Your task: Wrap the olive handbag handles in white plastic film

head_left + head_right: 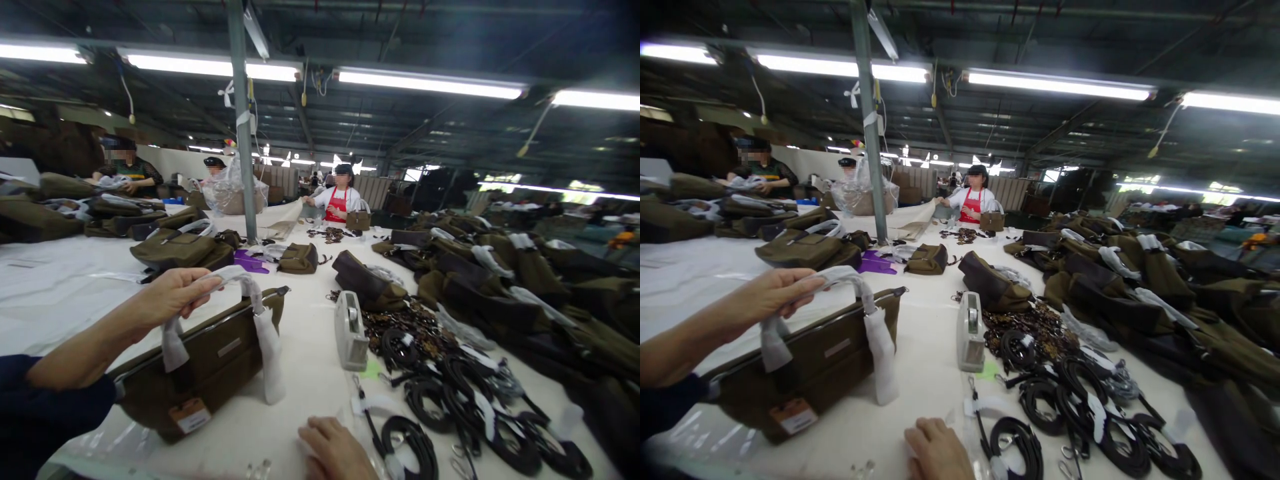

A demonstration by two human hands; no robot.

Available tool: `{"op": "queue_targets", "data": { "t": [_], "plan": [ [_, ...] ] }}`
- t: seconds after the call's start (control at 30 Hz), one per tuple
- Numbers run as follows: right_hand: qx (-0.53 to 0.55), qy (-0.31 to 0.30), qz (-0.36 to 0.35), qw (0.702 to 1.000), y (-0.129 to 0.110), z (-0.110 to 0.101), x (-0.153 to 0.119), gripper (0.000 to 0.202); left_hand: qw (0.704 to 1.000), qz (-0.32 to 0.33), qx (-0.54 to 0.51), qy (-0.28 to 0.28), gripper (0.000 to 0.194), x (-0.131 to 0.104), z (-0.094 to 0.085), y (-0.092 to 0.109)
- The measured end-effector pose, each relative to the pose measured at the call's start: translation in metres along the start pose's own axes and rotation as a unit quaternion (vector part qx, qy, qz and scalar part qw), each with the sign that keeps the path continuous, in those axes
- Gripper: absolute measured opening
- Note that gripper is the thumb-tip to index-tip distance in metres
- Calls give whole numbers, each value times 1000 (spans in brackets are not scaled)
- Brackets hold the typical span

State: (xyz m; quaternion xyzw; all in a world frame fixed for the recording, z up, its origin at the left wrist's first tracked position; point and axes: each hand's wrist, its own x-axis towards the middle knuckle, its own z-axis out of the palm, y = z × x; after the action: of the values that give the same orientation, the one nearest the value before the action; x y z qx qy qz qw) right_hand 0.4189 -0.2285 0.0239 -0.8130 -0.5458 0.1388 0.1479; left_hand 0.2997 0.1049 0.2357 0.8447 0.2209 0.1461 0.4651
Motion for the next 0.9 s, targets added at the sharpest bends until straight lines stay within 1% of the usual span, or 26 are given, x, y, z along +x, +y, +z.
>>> {"op": "queue_targets", "data": {
  "t": [0.07, 0.13, 0.17, 0.2, 0.27, 0.33, 0.47, 0.53, 0.63, 0.7, 0.8, 0.83, 0.9],
  "plan": [
    [9, 83, -5, 997, 15, -6, -14, 42, 1000, -6, 3, 2, 41, -1, 0, 0],
    [-3, 158, 13, 987, 30, -16, -27, 36, 1000, -14, 3, 4, 42, -3, 0, 1],
    [-12, 178, 23, 984, 36, -20, -33, 33, 1000, -17, 1, 5, 42, -3, 0, 2],
    [-18, 184, 27, 982, 41, -23, -38, 31, 1000, -20, 0, 5, 43, -4, 0, 2],
    [-22, 177, 22, 984, 49, -25, -46, 30, 1000, -21, -3, 6, 43, -4, 1, 2],
    [-23, 167, 17, 986, 53, -22, -51, 31, 1000, -19, -5, 5, 44, -4, 1, 2],
    [-45, 160, 46, 985, 55, -10, -52, 33, 1000, -21, -5, -6, 43, -4, 2, 0],
    [-62, 154, 54, 985, 53, -6, -47, 37, 1000, -27, -6, -15, 42, -5, 3, 1],
    [-102, 144, 75, 981, 51, -1, -28, 45, 999, -36, -4, -29, 42, -7, 8, 5],
    [-137, 135, 85, 978, 52, 0, -11, 38, 999, -37, 0, -35, 43, -9, 11, 9],
    [-145, 122, 66, 980, 52, -8, 5, 23, 999, -32, 4, -32, 43, -11, 14, 12],
    [-123, 120, 64, 983, 50, -14, 5, 20, 999, -31, 5, -31, 43, -12, 14, 12],
    [-26, 117, 78, 990, 45, -30, -5, 16, 999, -27, 2, -30, 44, -13, 13, 9]
  ]
}}
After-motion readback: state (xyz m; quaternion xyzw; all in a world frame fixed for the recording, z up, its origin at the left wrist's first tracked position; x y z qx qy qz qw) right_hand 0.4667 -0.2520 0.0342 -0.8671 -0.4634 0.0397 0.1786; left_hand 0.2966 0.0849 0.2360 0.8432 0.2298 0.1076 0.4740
